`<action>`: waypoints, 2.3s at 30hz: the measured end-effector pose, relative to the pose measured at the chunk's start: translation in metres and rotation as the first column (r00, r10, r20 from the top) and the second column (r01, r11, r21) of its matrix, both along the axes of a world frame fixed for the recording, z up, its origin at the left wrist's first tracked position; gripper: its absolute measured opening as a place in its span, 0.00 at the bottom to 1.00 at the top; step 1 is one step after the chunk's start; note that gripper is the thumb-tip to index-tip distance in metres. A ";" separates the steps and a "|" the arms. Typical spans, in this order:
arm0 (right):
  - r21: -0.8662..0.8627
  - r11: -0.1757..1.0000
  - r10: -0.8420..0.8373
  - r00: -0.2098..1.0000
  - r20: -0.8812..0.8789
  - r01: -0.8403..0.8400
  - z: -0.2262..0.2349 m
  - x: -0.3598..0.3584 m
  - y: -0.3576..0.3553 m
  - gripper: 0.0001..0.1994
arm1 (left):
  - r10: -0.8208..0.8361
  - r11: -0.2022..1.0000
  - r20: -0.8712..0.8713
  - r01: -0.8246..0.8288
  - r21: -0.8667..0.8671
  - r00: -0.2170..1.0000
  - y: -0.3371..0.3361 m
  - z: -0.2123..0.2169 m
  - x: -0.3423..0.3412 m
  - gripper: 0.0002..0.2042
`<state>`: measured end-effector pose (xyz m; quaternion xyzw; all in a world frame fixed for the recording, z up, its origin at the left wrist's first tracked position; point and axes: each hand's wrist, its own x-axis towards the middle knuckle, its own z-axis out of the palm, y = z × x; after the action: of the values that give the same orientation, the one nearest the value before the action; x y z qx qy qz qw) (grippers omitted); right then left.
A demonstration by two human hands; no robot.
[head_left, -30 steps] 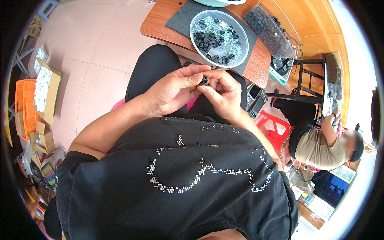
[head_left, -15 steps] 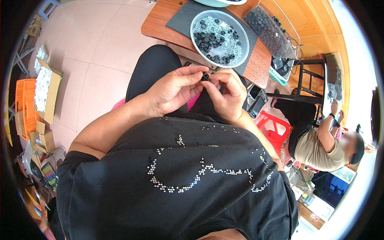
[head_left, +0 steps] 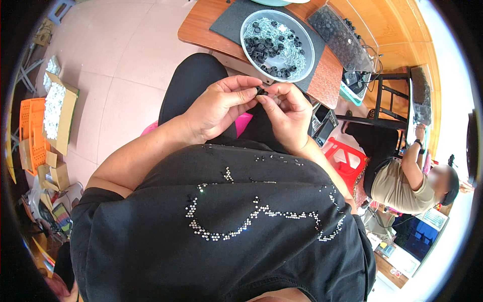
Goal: The person assembles small hardware parts by picking up black plastic caps and metal pins from a shallow dish and inserting each pin into a cap by hand.
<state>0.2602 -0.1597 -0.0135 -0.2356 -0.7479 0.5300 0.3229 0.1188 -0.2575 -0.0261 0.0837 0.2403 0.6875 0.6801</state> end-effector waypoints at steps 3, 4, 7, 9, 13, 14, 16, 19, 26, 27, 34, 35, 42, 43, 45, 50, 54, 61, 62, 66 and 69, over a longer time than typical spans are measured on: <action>-0.023 0.999 0.033 0.999 0.034 -0.033 0.003 0.003 -0.001 0.09 | 0.030 0.999 0.037 -0.029 -0.020 0.999 0.000 -0.006 -0.001 0.09; -0.050 0.997 0.054 0.996 0.073 -0.050 0.006 0.003 -0.002 0.09 | 0.027 0.999 0.037 -0.026 -0.023 0.999 0.001 -0.006 -0.001 0.09; -0.048 0.999 0.022 0.999 0.030 -0.021 0.008 -0.001 -0.003 0.10 | 0.039 0.999 0.018 -0.039 -0.032 0.999 0.002 -0.007 -0.001 0.09; -0.050 0.999 0.020 0.999 0.035 -0.018 0.011 -0.002 -0.004 0.09 | 0.044 0.998 0.004 -0.044 -0.040 0.999 0.002 -0.006 -0.001 0.09; -0.015 1.000 -0.002 0.996 0.084 0.004 0.011 -0.002 -0.003 0.07 | 0.026 0.998 0.001 -0.026 -0.057 1.000 0.004 -0.007 -0.002 0.09; -0.015 1.000 -0.001 0.997 0.083 0.002 0.009 -0.001 -0.003 0.07 | 0.029 0.998 0.007 -0.028 -0.053 1.000 0.004 -0.007 -0.002 0.09; -0.034 0.999 -0.003 0.998 0.060 0.005 0.006 -0.001 -0.002 0.06 | 0.031 0.998 0.013 -0.030 -0.047 0.999 0.004 -0.008 -0.001 0.09; -0.059 0.998 -0.005 0.999 0.037 0.007 0.009 -0.003 -0.004 0.06 | 0.026 0.999 0.018 -0.026 -0.039 0.999 0.004 -0.009 -0.001 0.10; -0.102 0.994 -0.023 0.999 0.042 0.027 0.004 -0.001 -0.003 0.06 | 0.040 0.997 0.044 -0.037 -0.066 0.998 0.003 -0.004 -0.001 0.10; -0.098 0.995 -0.020 0.999 0.048 0.024 0.004 -0.001 -0.003 0.06 | 0.049 0.996 0.059 -0.044 -0.080 0.997 0.003 -0.003 0.000 0.10; -0.199 0.980 -0.037 0.999 -0.037 0.029 0.013 -0.008 -0.009 0.06 | 0.040 0.998 0.072 -0.036 -0.059 0.997 0.003 -0.006 0.000 0.10; -0.199 0.980 -0.038 0.999 -0.038 0.030 0.010 -0.007 -0.008 0.06 | 0.037 0.997 0.064 -0.033 -0.070 0.997 0.003 -0.006 -0.001 0.10; 0.126 0.992 -0.036 0.999 0.027 0.033 0.000 -0.003 -0.002 0.09 | 0.037 0.998 0.087 -0.032 -0.060 0.995 0.003 -0.010 0.000 0.09; 0.192 0.981 -0.038 0.999 0.008 0.036 0.003 -0.005 -0.002 0.10 | 0.037 0.998 0.086 -0.032 -0.060 0.996 0.003 -0.010 0.000 0.09; 0.193 0.980 -0.048 0.999 -0.004 0.048 -0.002 -0.004 -0.002 0.10 | 0.041 0.997 0.100 -0.034 -0.067 0.994 0.003 -0.009 0.001 0.09; 0.130 0.990 -0.050 0.999 -0.020 0.053 -0.004 -0.002 -0.002 0.10 | 0.039 0.997 0.092 -0.032 -0.071 0.995 0.004 -0.007 0.001 0.09; 0.143 0.990 0.008 1.000 0.009 -0.009 0.005 -0.001 -0.004 0.08 | 0.019 0.999 0.094 -0.014 -0.052 0.995 0.003 -0.008 0.000 0.10; -0.074 0.996 0.039 0.996 -0.082 -0.045 0.004 -0.003 -0.004 0.07 | -0.012 1.000 0.090 0.014 -0.020 0.996 0.003 -0.008 0.002 0.10; -0.073 0.996 0.039 0.996 -0.081 -0.045 0.006 -0.003 -0.004 0.07 | -0.014 1.000 0.098 0.016 -0.015 0.995 0.003 -0.009 0.002 0.10; -0.367 0.925 0.059 0.992 -0.114 -0.097 0.011 -0.002 -0.006 0.06 | -0.032 0.999 0.083 0.034 -0.023 0.996 0.002 -0.007 0.002 0.10; -0.467 0.873 0.080 0.986 -0.144 -0.139 0.012 -0.003 -0.003 0.08 | -0.029 0.999 0.067 0.031 -0.024 0.997 0.004 -0.009 0.003 0.10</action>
<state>0.2576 -0.1628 -0.0018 -0.2327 -0.5862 0.7279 0.2690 0.1217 -0.2534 -0.0347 0.0558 0.2249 0.6767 0.6989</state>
